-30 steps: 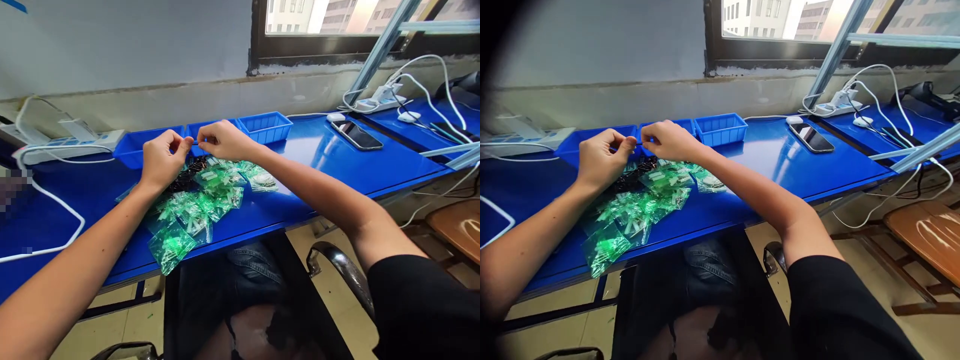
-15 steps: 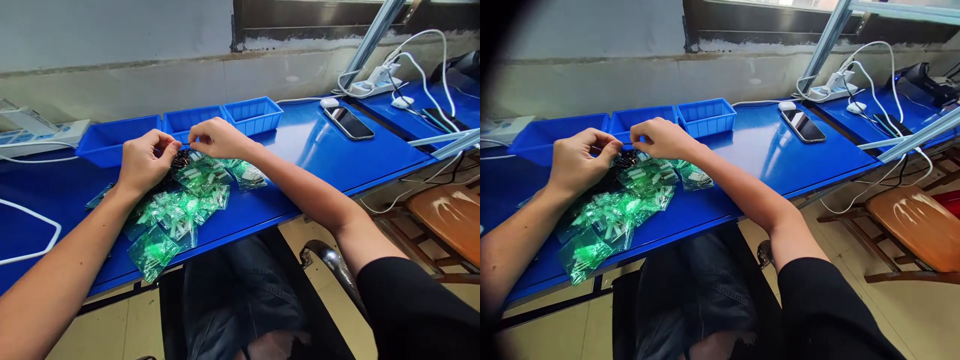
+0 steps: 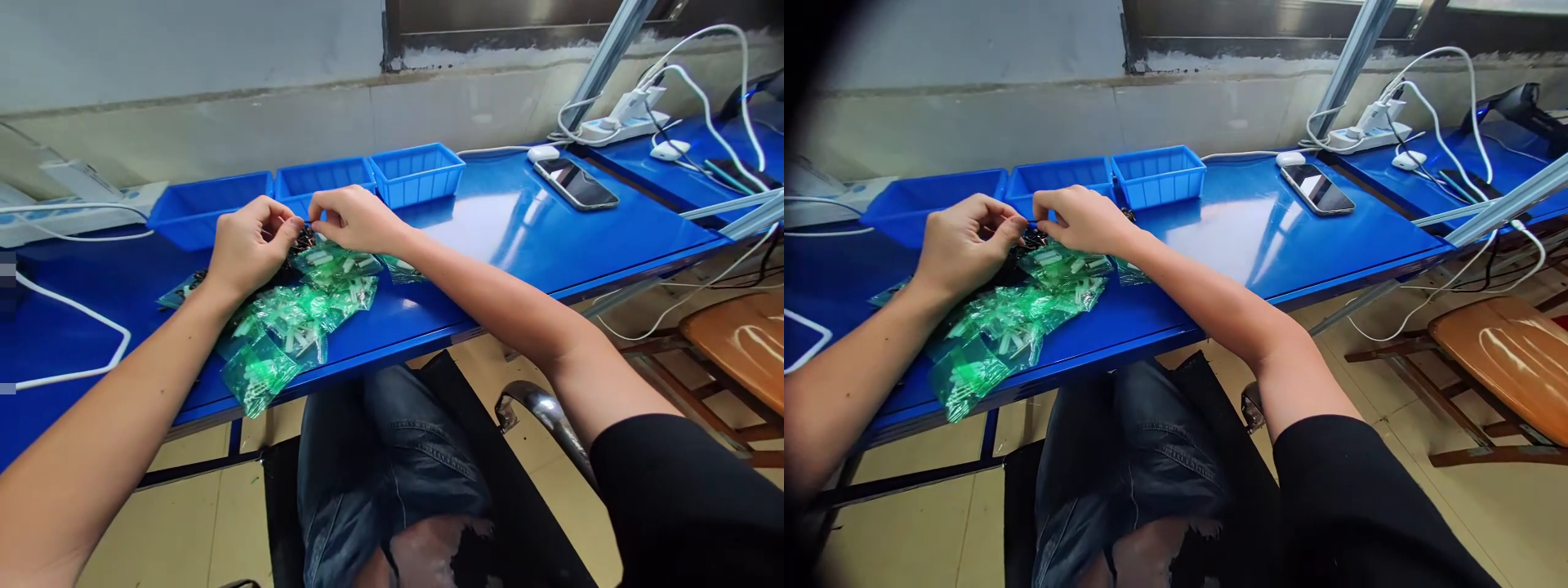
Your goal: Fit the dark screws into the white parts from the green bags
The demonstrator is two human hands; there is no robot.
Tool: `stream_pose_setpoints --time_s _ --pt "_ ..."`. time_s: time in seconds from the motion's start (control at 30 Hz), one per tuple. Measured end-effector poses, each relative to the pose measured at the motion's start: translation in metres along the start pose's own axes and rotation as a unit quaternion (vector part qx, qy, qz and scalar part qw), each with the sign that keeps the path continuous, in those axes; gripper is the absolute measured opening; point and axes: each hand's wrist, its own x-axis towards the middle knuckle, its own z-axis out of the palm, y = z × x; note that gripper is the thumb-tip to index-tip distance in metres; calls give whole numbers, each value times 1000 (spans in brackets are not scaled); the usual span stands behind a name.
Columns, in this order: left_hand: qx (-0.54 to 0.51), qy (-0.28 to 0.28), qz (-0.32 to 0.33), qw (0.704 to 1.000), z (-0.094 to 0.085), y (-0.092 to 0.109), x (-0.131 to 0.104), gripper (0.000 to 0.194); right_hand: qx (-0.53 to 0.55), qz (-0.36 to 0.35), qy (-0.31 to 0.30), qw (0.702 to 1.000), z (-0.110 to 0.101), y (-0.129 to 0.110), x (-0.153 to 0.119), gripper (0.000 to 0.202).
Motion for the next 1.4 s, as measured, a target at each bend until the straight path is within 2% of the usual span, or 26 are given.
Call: stream_pose_setpoints --time_s 0.27,0.43,0.83,1.13,1.4 --pt "31 -11 24 999 -1 -1 0 26 -3 1 -19 1000 1 2 -1 16" --pt "71 3 32 997 -1 4 1 22 -6 -9 -19 1000 4 3 -1 18" --pt "62 2 56 997 -2 4 -1 27 -26 -12 -27 999 5 1 -1 20" --pt "63 2 47 997 -2 1 0 26 -40 -21 -27 999 7 3 -1 22" --pt "67 -22 38 997 -4 2 0 27 -39 -23 -36 998 7 2 -3 23"
